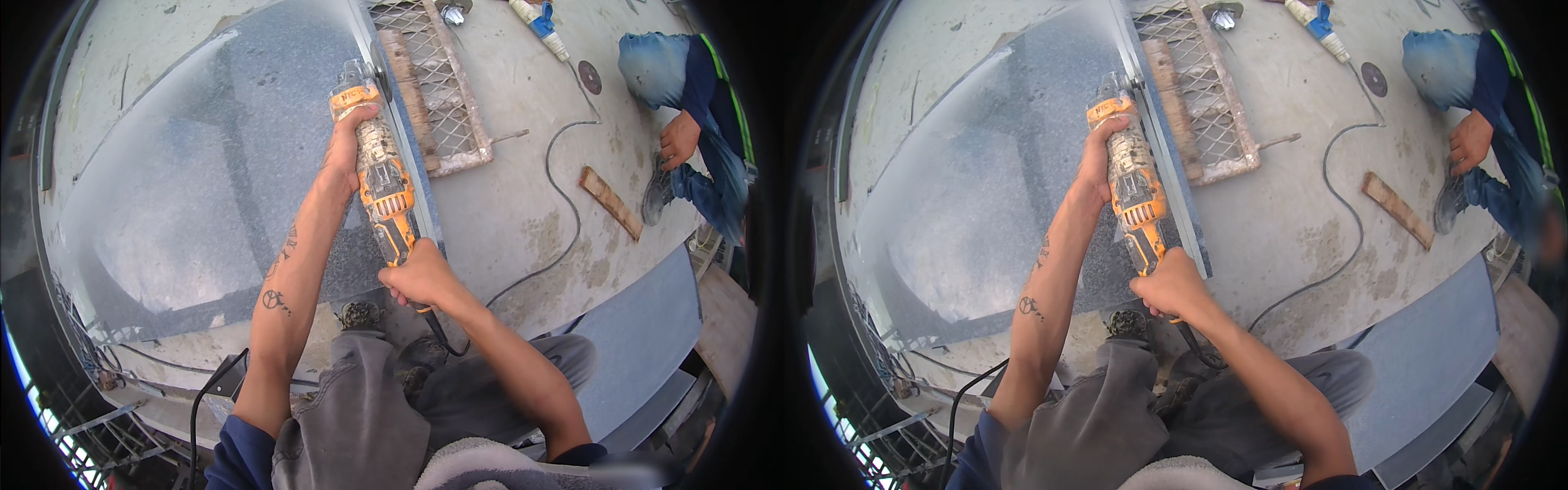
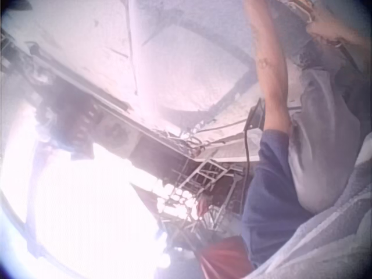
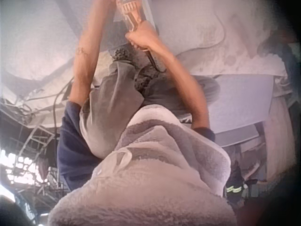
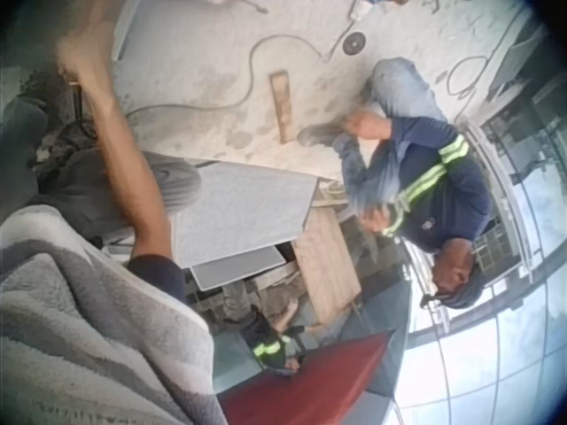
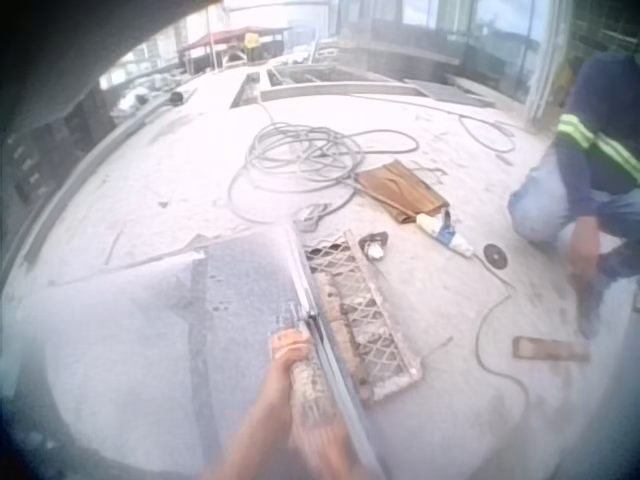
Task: The person uses an angle grinder to cut a large metal sheet along a straight line. After completing the cut, the person sets the tool down and moves the cut piece aside.
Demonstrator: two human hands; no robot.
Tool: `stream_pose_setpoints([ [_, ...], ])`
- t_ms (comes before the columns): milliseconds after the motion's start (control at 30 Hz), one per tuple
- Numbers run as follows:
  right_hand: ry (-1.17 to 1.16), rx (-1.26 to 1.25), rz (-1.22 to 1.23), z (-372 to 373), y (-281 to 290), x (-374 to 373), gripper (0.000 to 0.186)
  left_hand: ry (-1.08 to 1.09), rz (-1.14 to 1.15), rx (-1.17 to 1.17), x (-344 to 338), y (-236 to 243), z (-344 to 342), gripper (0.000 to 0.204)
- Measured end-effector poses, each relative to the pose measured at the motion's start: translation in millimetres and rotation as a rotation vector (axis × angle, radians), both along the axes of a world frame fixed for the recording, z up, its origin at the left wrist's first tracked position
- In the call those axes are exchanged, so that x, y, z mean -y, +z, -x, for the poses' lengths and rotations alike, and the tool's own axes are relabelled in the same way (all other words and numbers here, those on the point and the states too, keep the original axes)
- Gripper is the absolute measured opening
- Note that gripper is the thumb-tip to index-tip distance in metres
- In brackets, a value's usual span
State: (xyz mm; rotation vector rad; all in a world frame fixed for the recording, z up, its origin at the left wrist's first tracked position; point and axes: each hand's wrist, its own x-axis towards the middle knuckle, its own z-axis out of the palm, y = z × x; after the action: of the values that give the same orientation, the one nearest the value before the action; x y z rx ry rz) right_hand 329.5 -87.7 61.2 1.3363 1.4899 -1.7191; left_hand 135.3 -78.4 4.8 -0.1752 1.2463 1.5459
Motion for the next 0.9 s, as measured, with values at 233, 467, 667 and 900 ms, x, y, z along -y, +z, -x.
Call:
stream_pose_setpoints([
  [233, 0.029, 0.054, 0.01, -33.9, 16.6, 25.3, 0.016, 0.053, 0.051, 0.069, 30.5, 5.1, -46.5, 0.046],
  [467, -0.003, -0.009, 0.013, -21.0, 3.5, 15.2, 0.016, -0.001, -0.005, 0.038, 15.7, -0.8, -22.5, 0.047],
  [667, 0.001, 0.005, 0.022, -14.6, 1.7, 10.1, 0.018, 0.032, 0.034, 0.051, 12.2, 1.7, -19.4, 0.045],
  [900, 0.003, 0.013, 0.034, -40.6, 20.4, 28.0, 0.015, 0.065, 0.027, 0.07, 31.7, 4.2, -51.7, 0.043],
])
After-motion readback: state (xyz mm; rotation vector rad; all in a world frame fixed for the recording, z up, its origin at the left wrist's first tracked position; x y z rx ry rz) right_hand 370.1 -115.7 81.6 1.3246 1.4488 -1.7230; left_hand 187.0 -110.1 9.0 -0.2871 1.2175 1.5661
